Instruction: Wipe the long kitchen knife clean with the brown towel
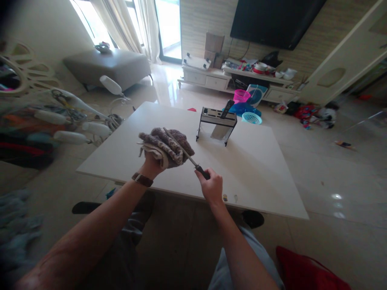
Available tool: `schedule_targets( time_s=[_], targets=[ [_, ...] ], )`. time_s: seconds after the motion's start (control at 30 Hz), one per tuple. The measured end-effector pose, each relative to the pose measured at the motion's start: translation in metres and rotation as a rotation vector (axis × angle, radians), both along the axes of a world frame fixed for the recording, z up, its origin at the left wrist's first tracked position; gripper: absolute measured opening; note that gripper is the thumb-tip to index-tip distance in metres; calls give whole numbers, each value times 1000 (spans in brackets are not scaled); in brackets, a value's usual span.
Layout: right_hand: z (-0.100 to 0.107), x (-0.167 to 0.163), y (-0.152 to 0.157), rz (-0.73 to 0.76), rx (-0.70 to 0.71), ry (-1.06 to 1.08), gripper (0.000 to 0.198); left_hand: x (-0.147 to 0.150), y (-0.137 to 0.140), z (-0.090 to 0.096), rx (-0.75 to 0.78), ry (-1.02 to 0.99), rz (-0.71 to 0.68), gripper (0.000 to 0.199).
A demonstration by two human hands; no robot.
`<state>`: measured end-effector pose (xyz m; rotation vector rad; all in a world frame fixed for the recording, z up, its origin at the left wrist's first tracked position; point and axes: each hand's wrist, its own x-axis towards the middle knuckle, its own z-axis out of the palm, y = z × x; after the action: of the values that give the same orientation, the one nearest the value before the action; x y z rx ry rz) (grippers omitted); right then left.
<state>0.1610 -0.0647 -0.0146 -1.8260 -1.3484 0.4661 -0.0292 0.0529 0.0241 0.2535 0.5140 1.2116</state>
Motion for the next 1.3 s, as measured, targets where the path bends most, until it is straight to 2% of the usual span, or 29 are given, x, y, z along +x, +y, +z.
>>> schedule_targets(
  time_s=[0.1, 0.23, 0.63, 0.97, 1.3],
  targets=[
    [-2, -3, 0, 71, -18, -5, 45, 16, -12, -3, -14, -12, -94, 39],
    [-6, -6, -1, 158, -30, -36, 42, 28, -21, -9, 5, -40, -130, 40],
    [-7, -8, -2, 145, -45, -66, 17, 30, -22, -14, -16, -14, -82, 41],
    [-6, -7, -3, 131, -30, -64, 17, 31, -22, -12, -10, -24, -142, 46],
    [-7, -8, -3, 129, -24, -66, 19, 31, -23, -16, -47, -16, -98, 41]
  ],
)
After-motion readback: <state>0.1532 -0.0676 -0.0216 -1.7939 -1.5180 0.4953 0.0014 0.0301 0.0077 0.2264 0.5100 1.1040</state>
